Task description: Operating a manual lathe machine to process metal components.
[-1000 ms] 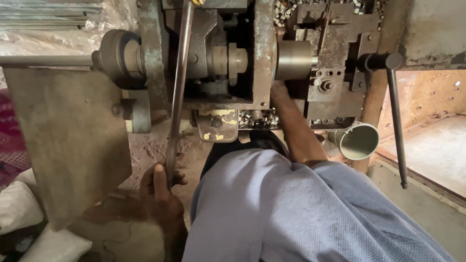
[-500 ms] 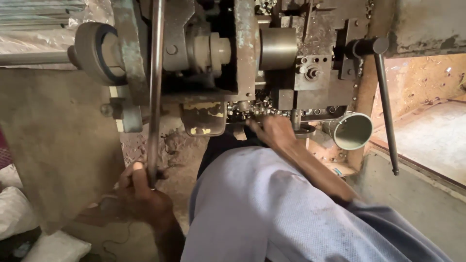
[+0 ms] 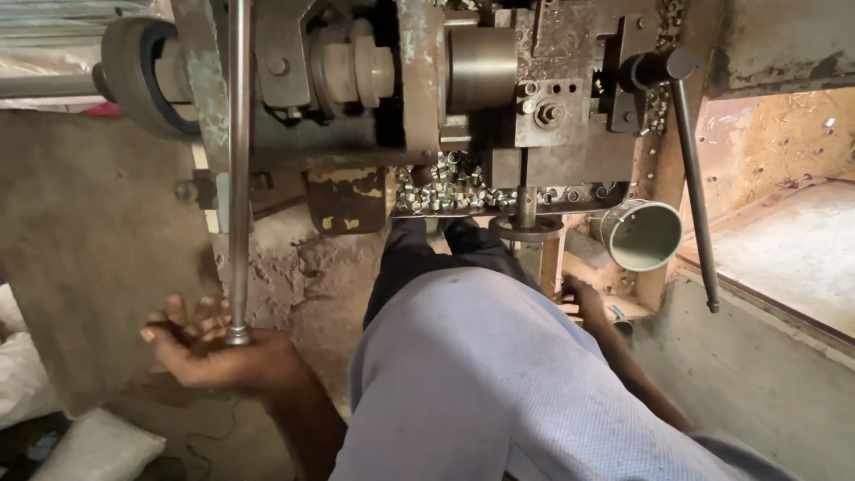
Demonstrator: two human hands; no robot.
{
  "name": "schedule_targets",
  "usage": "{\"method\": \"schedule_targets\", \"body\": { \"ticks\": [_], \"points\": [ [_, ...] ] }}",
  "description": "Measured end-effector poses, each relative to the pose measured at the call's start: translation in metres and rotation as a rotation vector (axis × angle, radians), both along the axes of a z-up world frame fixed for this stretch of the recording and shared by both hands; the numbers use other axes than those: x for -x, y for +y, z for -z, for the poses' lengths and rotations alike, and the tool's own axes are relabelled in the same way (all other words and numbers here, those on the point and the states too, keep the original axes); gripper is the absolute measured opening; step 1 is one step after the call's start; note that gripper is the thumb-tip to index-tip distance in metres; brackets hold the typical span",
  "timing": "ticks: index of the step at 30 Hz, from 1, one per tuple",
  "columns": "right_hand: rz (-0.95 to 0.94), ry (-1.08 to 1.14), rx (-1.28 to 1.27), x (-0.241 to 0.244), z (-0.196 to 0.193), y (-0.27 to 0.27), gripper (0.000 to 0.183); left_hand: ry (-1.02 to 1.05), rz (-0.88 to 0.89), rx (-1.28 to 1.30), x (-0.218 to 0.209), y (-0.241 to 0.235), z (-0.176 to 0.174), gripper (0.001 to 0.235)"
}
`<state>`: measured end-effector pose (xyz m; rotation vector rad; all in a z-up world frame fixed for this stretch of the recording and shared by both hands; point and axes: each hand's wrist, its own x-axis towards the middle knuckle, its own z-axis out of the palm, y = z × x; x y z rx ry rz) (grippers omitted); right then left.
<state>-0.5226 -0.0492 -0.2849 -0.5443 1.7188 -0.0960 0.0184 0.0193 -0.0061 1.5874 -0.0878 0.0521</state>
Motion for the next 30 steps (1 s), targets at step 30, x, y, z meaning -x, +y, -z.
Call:
{"method": "schedule_targets", "body": {
  "ticks": [30],
  "points": [
    [-0.452, -0.334, 0.198, -0.145, 0.028, -0.052, 0.024, -0.034, -0.06, 0.508, -0.072, 0.025, 0.04, 0.03]
  ]
}}
